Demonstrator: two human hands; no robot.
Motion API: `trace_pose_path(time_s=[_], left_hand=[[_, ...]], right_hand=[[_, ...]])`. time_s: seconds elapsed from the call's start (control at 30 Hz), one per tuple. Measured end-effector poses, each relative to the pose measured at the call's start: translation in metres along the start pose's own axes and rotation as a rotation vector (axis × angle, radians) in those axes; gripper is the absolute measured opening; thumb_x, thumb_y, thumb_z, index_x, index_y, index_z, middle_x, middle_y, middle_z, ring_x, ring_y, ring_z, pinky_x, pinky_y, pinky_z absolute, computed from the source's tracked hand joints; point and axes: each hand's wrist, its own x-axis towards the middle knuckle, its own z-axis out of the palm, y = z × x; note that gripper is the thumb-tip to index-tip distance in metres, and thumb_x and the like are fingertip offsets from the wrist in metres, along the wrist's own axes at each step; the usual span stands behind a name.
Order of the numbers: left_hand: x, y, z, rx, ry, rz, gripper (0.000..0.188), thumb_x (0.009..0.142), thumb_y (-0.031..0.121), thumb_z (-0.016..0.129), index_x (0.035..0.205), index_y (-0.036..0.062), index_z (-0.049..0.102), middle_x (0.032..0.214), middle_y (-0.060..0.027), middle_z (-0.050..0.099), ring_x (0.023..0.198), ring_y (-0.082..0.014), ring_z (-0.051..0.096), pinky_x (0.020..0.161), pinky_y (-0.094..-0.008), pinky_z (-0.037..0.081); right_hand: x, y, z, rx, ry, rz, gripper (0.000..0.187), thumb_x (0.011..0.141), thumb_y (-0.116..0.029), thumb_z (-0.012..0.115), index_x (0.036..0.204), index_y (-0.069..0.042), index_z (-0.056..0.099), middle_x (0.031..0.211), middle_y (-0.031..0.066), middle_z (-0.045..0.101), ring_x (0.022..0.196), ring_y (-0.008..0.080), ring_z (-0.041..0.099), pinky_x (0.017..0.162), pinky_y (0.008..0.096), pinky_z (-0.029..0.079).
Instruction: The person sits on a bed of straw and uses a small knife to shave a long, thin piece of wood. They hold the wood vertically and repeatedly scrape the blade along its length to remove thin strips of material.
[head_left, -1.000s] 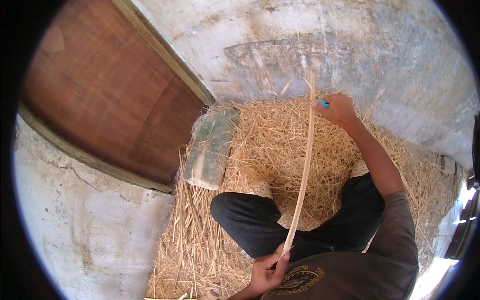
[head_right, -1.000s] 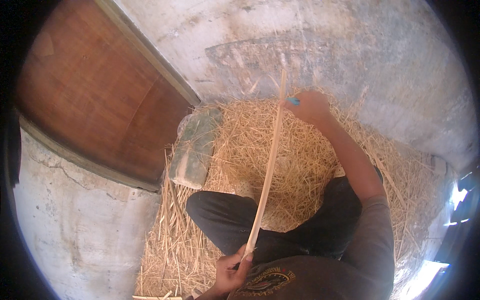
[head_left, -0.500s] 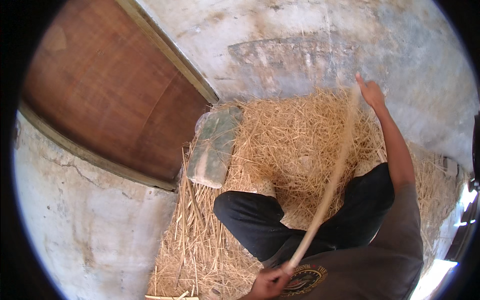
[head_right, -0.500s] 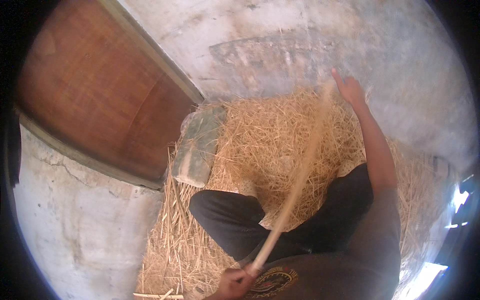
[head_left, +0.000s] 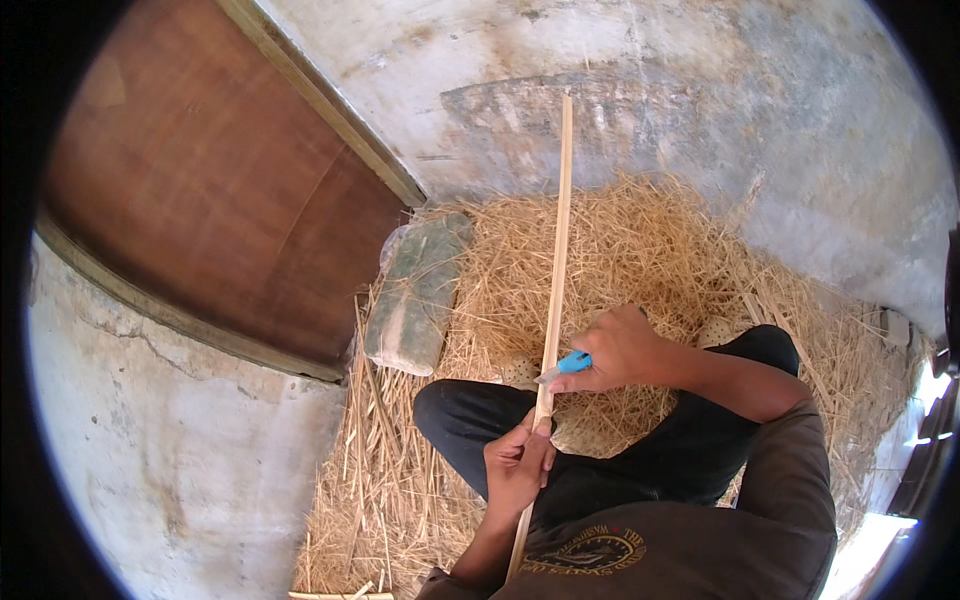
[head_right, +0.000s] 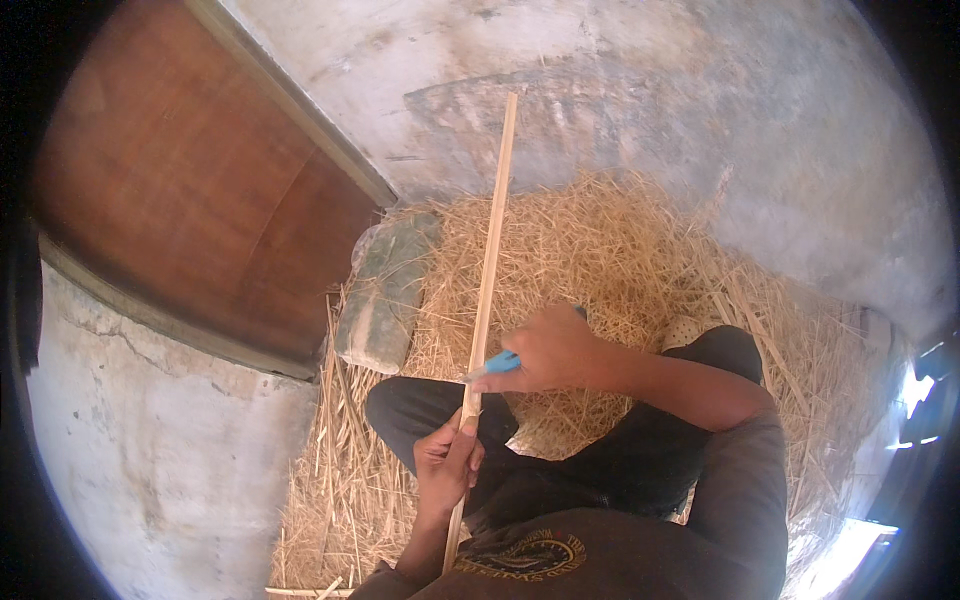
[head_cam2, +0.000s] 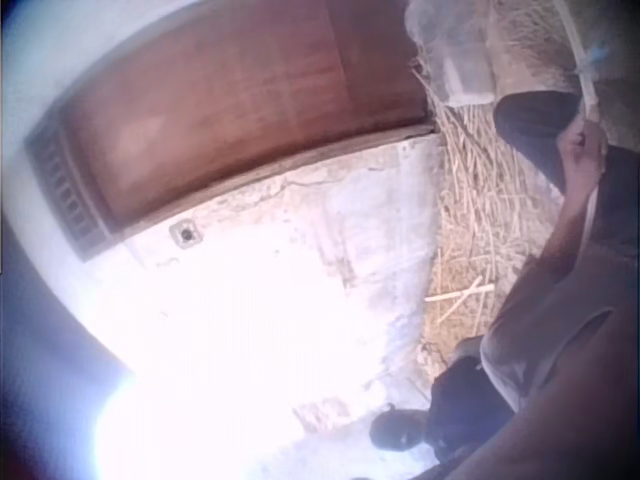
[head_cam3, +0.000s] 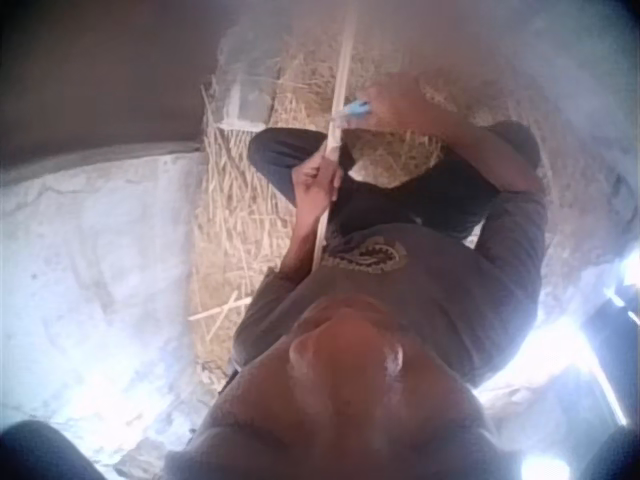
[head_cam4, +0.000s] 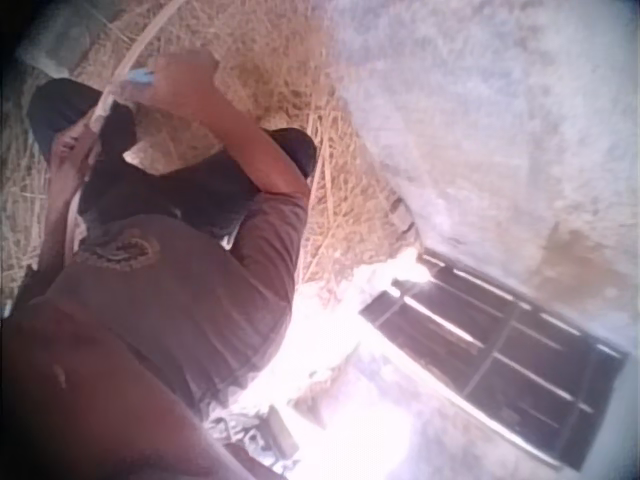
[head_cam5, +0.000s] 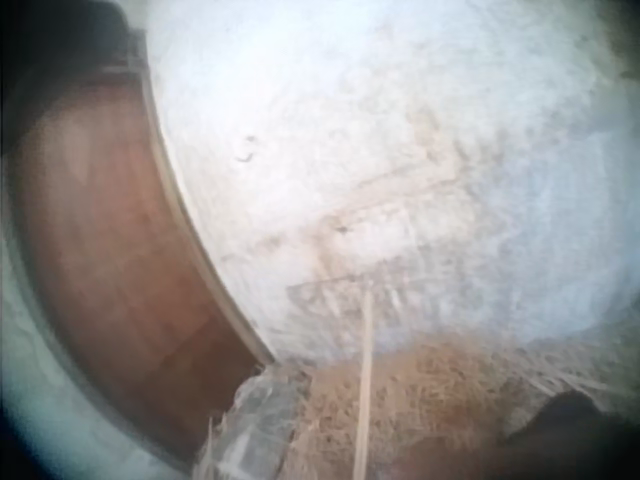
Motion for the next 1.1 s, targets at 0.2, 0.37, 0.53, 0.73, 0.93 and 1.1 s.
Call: trace_pose_path(time_s=[0.2,0.37,0.53,0.73,0.93,1.1], left_hand=[[-0.003,0.013,0.008,0.068,0.1,0.033,0.03,0.097,0.011,0.055,0.124,-0.0013,0.059,0.062,0.0066,0.046,0.054,-0.0001,0.039,0.048,-0.0172,0.031],[-0.007,0.004,0.008,0.227,0.088,0.141,0.029,0.095,0.01,0.057,0.12,-0.0034,0.06,0.069,0.0065,0.054,0.056,-0.0003,0.043,0.05,-0.0174,0.035],[-0.007,-0.002,0.004,0.407,0.097,0.236,0.026,0.093,0.008,0.058,0.115,-0.005,0.062,0.067,-0.0004,0.059,0.056,-0.0021,0.046,0.05,-0.0209,0.039],[-0.005,0.006,0.004,0.693,0.129,0.377,0.021,0.089,0.004,0.059,0.107,-0.0066,0.064,0.068,-0.0144,0.061,0.054,-0.0087,0.051,0.05,-0.0252,0.042],[-0.011,0.007,0.004,0.716,0.146,0.376,0.011,0.084,0.003,0.062,0.09,-0.0032,0.069,0.075,-0.0234,0.062,0.049,-0.0266,0.06,0.047,-0.032,0.044],[-0.009,0.002,0.003,0.734,0.183,0.422,0.01,0.083,0.003,0.063,0.089,-0.0016,0.069,0.07,-0.0217,0.06,0.049,-0.0307,0.059,0.046,-0.0334,0.044]], right_hand=[[0.008,0.009,0.003,-0.065,0.086,0.028,0.072,0.07,-0.077,0.057,0.05,-0.009,0.056,0.041,0.0097,0.049,0.037,0.0278,0.054,0.037,0.0384,0.039],[0.015,0.02,-0.007,-0.104,-0.009,0.223,0.08,0.073,-0.083,0.045,0.054,-0.007,0.061,0.046,0.0125,0.054,0.045,0.0297,0.059,0.043,0.0434,0.044],[0.014,0.013,-0.01,-0.058,-0.072,0.221,0.081,0.072,-0.084,0.045,0.055,-0.007,0.062,0.047,0.0132,0.054,0.046,0.0302,0.059,0.044,0.0434,0.044],[0.014,0.013,0.0,-0.057,-0.004,0.115,0.08,0.072,-0.083,0.046,0.053,-0.006,0.06,0.043,0.0121,0.05,0.042,0.0296,0.056,0.042,0.0428,0.042],[0.03,0.063,-0.004,-0.076,0.103,0.342,0.074,0.072,-0.08,0.051,0.052,-0.009,0.058,0.042,0.009,0.047,0.038,0.0263,0.052,0.039,0.0406,0.039],[0.007,0.018,0.01,-0.162,0.052,0.076,0.072,0.073,-0.079,0.051,0.056,-0.01,0.063,0.043,0.0093,0.048,0.039,0.0259,0.052,0.04,0.0402,0.04]])
